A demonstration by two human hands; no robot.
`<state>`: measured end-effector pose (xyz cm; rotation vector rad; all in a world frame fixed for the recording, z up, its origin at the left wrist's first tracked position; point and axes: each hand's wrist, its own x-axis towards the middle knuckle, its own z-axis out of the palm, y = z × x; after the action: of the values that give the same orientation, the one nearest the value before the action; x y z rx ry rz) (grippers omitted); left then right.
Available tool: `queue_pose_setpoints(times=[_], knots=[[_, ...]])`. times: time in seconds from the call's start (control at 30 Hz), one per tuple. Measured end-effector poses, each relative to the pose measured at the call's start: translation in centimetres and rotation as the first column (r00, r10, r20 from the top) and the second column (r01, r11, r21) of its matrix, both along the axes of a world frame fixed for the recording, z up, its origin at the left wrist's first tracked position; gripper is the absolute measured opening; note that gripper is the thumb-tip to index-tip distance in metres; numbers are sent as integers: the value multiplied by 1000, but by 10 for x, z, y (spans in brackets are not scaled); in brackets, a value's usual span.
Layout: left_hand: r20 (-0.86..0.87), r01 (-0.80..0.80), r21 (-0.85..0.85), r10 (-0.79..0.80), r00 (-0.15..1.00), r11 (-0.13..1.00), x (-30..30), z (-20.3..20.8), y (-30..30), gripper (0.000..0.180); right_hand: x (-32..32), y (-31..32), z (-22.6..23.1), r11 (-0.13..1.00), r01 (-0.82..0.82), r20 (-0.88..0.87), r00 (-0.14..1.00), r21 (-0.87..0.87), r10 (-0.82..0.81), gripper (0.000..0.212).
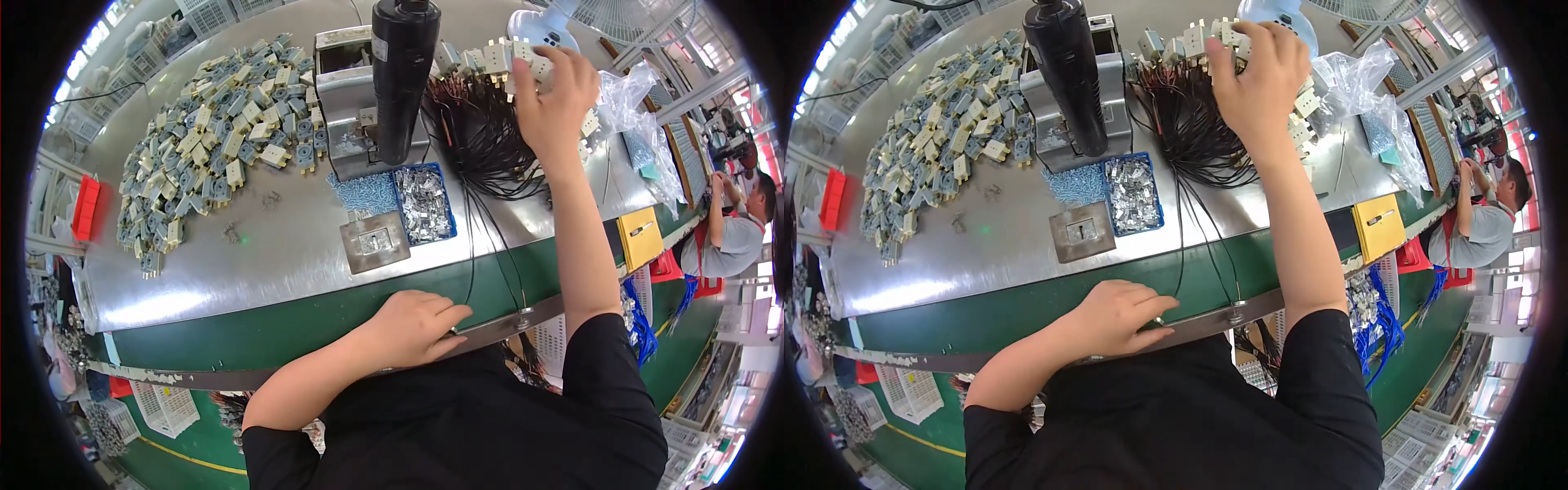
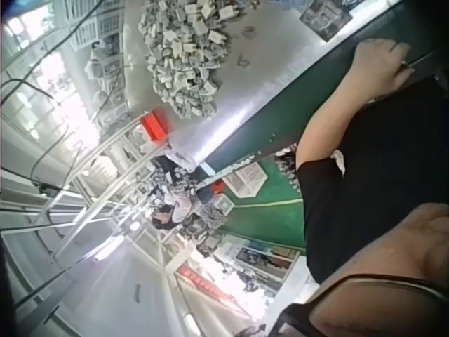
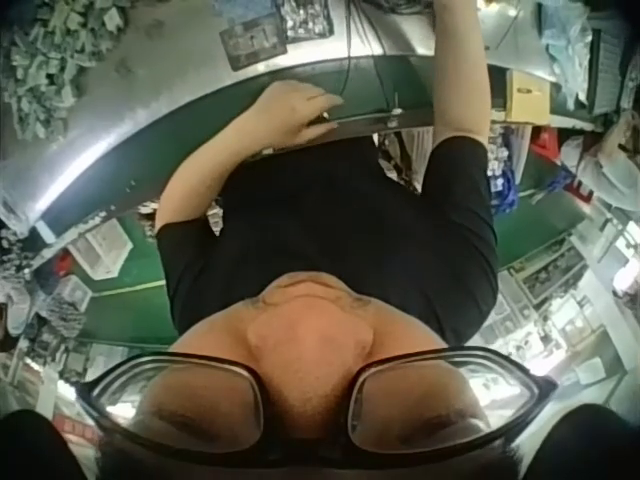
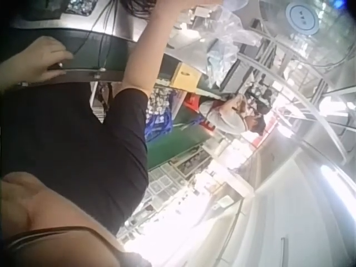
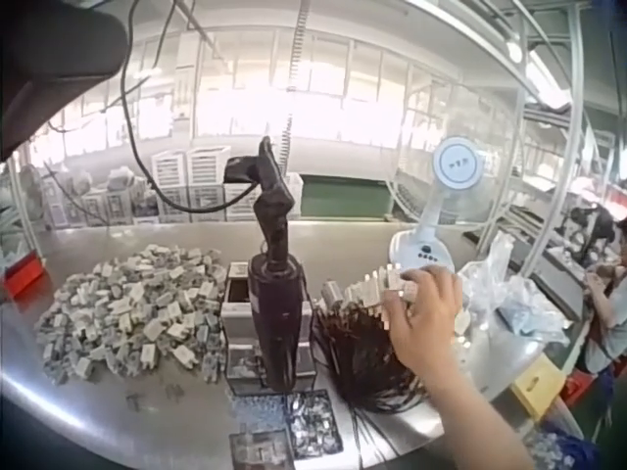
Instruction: Assembling small electronic components using an electric screwdriver at a factory workbench.
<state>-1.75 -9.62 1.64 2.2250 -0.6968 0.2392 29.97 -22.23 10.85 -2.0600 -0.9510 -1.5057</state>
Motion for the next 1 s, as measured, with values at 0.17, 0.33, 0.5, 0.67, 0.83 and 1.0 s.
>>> queue_pose_setpoints(times=[0.17, 0.33, 0.5, 0.67, 0.83, 1.0], knots=[[5, -17, -119, 18, 1000, 993, 4, 40, 27, 29, -42, -32, 11, 922, -269, -216, 918, 278, 333, 10], [-61, -132, -154, 124, 990, 979, 1, 44, 48, 28, -104, -57, 24, 763, -639, -966, 246, -99, 80, 16], [-252, -33, 25, 38, 967, 999, 2, 46, 41, 29, -146, -78, -21, 601, -694, -917, 319, -397, -238, 21], [-304, -6, 51, 21, 952, 999, -2, 46, 41, 32, -128, -89, -23, 703, -706, -989, -144, 88, -21, 21], [-288, -181, -318, 88, 954, 931, 2, 56, 50, 78, -124, -55, -2, 525, -399, -659, -411, 752, 630, 23], [-153, -189, -754, 112, 982, 629, -3, 59, 64, 79, -137, 19, 20, 436, -900, -860, 244, -28, 448, 13]])
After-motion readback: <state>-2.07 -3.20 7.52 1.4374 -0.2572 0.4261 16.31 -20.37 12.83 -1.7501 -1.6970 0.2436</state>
